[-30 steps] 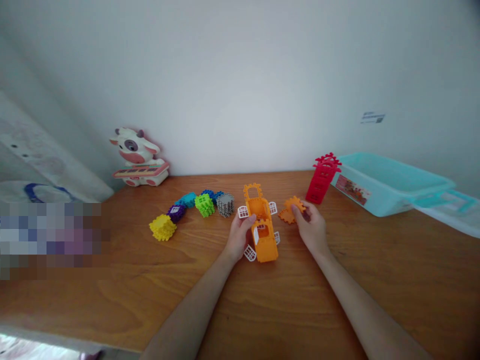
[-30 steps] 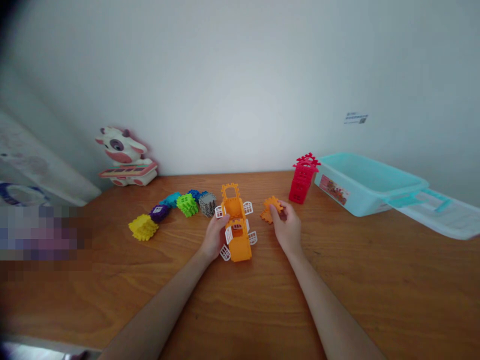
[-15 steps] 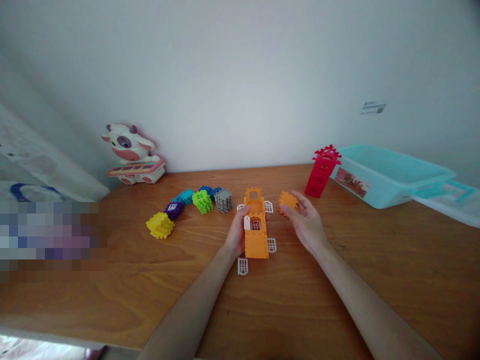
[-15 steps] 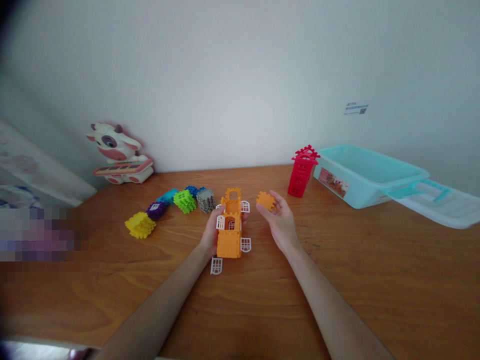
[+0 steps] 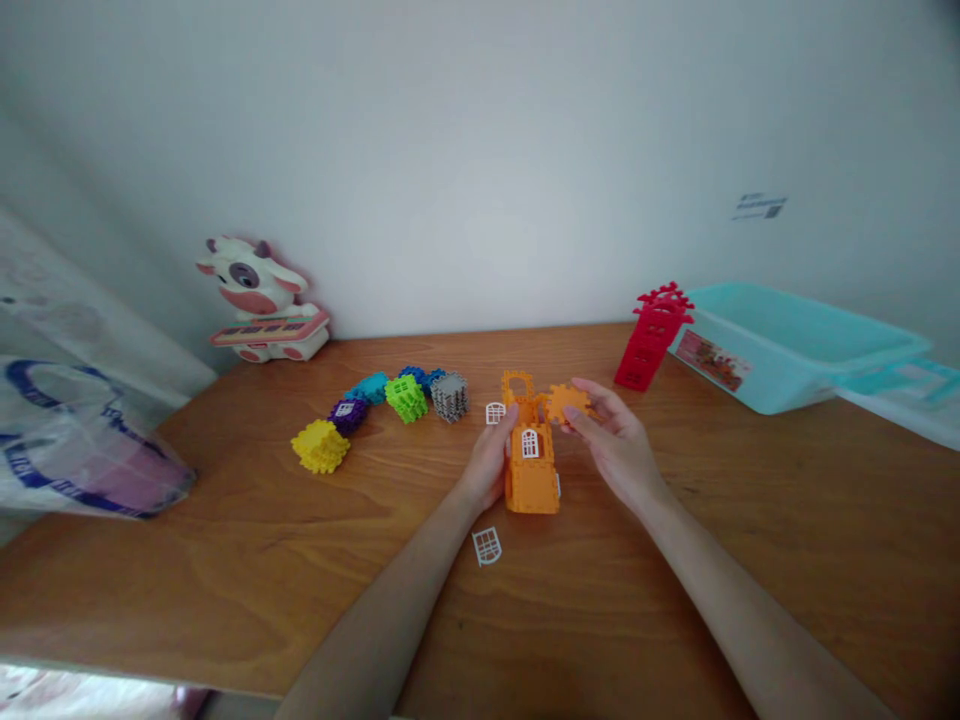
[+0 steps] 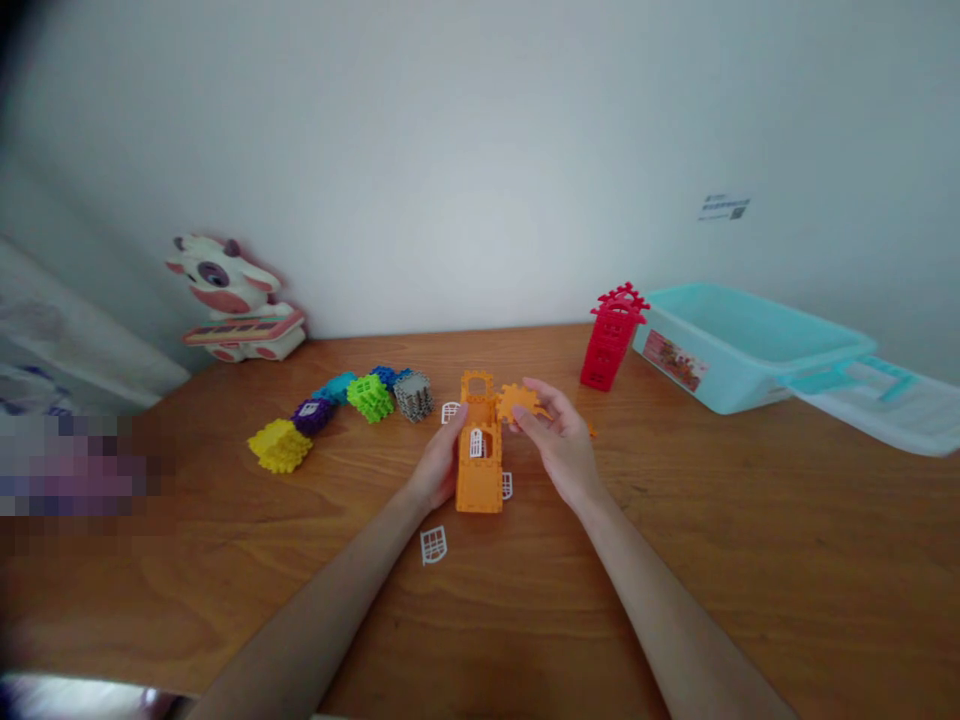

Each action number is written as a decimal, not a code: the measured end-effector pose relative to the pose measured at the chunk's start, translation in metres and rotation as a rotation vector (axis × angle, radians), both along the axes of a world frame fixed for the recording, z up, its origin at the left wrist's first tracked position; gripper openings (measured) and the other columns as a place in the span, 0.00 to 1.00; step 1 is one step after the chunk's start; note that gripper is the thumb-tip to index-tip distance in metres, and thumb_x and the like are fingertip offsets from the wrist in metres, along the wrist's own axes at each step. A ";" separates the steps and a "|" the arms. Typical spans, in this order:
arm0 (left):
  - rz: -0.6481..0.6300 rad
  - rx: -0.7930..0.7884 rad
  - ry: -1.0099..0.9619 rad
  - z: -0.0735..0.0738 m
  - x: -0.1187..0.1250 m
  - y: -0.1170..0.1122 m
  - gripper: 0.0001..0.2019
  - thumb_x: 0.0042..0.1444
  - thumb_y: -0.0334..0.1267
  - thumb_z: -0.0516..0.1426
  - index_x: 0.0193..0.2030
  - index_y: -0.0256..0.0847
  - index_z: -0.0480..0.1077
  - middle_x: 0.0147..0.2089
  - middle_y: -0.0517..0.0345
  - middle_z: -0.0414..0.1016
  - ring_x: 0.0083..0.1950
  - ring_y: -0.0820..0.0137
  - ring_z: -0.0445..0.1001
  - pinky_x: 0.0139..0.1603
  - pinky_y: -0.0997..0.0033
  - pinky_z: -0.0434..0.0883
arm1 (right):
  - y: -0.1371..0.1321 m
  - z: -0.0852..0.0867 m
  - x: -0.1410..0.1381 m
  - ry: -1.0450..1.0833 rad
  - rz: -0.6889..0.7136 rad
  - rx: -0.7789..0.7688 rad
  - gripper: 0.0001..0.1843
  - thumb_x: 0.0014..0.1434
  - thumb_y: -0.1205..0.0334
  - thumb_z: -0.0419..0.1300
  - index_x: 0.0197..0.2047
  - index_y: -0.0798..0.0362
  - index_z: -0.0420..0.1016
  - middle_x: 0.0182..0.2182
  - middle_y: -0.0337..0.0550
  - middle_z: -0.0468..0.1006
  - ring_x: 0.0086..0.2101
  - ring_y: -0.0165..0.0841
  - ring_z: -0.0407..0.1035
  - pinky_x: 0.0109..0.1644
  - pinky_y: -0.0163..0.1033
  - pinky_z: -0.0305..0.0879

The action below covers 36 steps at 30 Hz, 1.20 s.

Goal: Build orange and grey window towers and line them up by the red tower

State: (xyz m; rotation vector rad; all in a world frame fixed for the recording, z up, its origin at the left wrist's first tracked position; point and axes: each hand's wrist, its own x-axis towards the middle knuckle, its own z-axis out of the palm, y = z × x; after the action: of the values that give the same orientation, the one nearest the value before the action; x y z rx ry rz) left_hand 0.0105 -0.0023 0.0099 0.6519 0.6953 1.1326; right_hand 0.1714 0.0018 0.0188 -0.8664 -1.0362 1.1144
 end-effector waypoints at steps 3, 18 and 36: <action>0.006 0.040 0.032 0.001 0.002 -0.003 0.27 0.51 0.58 0.64 0.47 0.36 0.77 0.46 0.46 0.83 0.50 0.55 0.80 0.53 0.58 0.75 | -0.002 0.000 -0.002 -0.037 -0.005 0.022 0.23 0.51 0.54 0.72 0.50 0.45 0.77 0.44 0.41 0.81 0.40 0.35 0.76 0.44 0.43 0.77; 0.023 0.081 0.036 -0.006 0.004 -0.003 0.23 0.51 0.53 0.66 0.46 0.36 0.78 0.46 0.50 0.83 0.53 0.55 0.79 0.56 0.61 0.71 | -0.011 0.010 -0.005 -0.289 -0.008 0.080 0.17 0.58 0.48 0.66 0.47 0.48 0.76 0.40 0.44 0.83 0.39 0.37 0.77 0.45 0.44 0.74; -0.063 0.138 0.193 -0.006 -0.002 -0.011 0.25 0.47 0.56 0.67 0.41 0.35 0.77 0.33 0.54 0.81 0.30 0.67 0.76 0.35 0.70 0.70 | -0.016 0.009 -0.003 -0.660 -0.147 0.317 0.13 0.65 0.51 0.59 0.50 0.46 0.74 0.48 0.47 0.78 0.47 0.40 0.72 0.53 0.50 0.68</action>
State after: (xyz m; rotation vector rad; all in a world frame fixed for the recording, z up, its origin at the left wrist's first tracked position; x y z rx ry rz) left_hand 0.0086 -0.0131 0.0041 0.9036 0.7595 1.0749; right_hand 0.1682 -0.0137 0.0274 -1.0555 -1.6095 0.5129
